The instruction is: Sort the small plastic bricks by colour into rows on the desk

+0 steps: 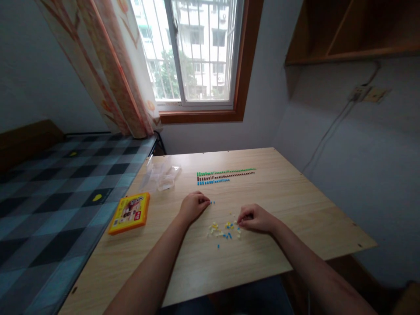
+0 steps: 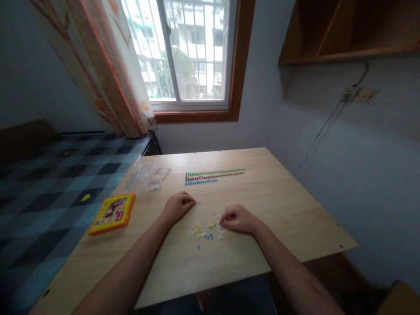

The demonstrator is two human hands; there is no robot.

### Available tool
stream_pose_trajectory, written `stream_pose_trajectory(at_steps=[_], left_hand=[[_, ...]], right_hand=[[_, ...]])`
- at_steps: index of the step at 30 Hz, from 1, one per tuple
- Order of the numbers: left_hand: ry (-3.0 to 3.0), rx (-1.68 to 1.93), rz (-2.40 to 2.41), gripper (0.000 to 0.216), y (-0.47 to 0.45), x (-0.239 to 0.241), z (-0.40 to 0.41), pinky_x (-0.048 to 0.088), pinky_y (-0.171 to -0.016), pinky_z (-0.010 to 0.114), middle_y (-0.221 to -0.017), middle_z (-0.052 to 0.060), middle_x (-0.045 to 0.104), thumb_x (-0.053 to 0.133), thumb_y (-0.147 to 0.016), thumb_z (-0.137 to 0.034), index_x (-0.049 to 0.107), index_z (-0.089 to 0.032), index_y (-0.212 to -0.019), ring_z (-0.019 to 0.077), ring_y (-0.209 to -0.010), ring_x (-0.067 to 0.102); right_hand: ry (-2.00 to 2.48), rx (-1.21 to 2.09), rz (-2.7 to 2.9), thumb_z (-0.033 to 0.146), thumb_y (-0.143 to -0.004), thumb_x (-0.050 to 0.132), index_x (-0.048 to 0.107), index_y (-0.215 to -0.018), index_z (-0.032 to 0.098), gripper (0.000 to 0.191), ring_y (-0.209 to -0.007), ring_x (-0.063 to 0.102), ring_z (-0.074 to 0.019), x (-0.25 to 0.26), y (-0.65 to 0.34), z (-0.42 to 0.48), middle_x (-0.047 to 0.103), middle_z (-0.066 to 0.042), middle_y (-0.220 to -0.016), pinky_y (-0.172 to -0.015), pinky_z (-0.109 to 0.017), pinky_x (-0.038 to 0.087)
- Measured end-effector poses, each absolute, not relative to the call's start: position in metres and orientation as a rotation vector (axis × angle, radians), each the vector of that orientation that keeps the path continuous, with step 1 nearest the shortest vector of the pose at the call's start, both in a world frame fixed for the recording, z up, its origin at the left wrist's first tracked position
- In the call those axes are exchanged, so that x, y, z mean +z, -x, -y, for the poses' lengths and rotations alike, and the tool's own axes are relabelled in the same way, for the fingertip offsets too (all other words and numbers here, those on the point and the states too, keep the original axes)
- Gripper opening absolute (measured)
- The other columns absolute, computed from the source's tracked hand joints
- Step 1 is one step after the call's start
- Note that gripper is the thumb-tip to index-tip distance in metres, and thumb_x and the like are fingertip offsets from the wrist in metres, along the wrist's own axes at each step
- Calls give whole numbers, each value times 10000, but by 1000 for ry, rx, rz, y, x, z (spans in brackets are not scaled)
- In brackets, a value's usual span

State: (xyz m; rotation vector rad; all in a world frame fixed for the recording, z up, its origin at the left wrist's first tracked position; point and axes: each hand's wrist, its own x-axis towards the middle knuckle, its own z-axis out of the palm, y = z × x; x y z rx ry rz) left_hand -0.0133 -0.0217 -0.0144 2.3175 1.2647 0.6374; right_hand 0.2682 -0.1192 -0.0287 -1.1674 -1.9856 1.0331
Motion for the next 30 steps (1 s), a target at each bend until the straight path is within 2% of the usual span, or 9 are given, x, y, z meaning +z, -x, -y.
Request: stream_pose_trajectory(at_steps=[7, 18, 30], left_hand=[[-2295, 680, -1262, 191, 16, -14, 22, 440, -700, 260, -836, 35, 694, 623, -811, -322, 777, -207, -818, 151, -745, 610], [-2247, 709, -1248, 203, 17, -10, 25, 451, -699, 261, -844, 40, 698, 613, -810, -327, 769, -198, -817, 148, -736, 606], [-2209, 756, -1244, 179, 15, -10, 25, 442, -665, 257, -813, 35, 694, 622, -803, -302, 764, -195, -789, 138, -686, 589]], right_hand=[[1154, 872, 2077, 246, -803, 672, 794, -820, 174, 143, -584, 531, -111, -27, -264, 128, 600, -26, -660, -551, -222, 376], [1135, 870, 2173, 247, -829, 656, 800, -852, 192, 156, -636, 595, -130, -23, -265, 133, 652, -45, -709, -591, -227, 420], [1169, 833, 2096, 203, -810, 649, 786, -859, 185, 146, -588, 549, -108, -20, -264, 135, 635, -31, -693, -561, -213, 391]])
